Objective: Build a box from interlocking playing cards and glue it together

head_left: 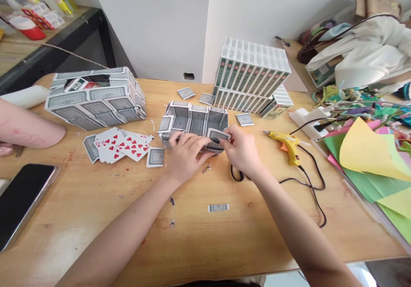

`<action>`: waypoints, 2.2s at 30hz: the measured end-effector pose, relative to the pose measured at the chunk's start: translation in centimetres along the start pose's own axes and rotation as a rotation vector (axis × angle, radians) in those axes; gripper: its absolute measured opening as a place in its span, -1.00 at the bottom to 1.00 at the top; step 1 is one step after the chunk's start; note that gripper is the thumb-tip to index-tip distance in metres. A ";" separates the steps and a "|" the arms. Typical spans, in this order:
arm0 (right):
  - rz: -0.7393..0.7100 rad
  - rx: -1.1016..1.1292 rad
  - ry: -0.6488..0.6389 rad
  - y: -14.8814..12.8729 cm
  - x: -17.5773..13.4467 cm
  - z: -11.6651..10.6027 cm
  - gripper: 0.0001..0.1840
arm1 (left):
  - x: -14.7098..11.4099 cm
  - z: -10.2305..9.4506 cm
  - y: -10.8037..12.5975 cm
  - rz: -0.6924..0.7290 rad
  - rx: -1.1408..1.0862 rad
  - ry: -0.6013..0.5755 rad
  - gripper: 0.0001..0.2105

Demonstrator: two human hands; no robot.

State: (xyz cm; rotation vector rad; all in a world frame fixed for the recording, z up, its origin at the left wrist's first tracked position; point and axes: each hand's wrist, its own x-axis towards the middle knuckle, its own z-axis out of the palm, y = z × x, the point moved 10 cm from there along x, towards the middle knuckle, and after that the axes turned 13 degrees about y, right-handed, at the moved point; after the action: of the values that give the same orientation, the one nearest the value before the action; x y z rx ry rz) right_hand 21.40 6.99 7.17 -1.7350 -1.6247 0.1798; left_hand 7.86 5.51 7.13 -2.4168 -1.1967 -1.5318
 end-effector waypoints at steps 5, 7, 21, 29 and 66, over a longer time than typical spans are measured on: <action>-0.051 -0.128 -0.072 -1.0 1.2 0.3 -0.88 | 0.0 -0.2 0.2 0.039 -0.016 0.021 -0.90; -0.057 -0.139 -0.102 -1.1 1.7 0.6 -0.87 | 0.1 -0.2 0.1 0.026 -0.033 0.024 -0.95; -0.419 0.108 0.127 -2.8 -2.2 -2.3 -0.83 | 0.5 -0.3 0.5 -0.009 -0.010 -0.020 -0.89; -0.582 0.086 0.228 -2.2 -4.1 -1.8 -0.75 | 0.3 -0.3 0.9 0.004 0.034 -0.007 -0.91; -0.721 -0.127 0.166 -3.6 -3.3 0.0 -0.68 | 2.0 2.4 2.5 0.275 -0.059 -0.266 -0.73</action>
State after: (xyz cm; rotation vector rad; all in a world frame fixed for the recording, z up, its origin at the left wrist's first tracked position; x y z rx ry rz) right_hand 17.87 3.70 8.04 -1.1115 -2.0485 -0.4071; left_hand 11.64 5.90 8.39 -2.7509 -0.8101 -1.2159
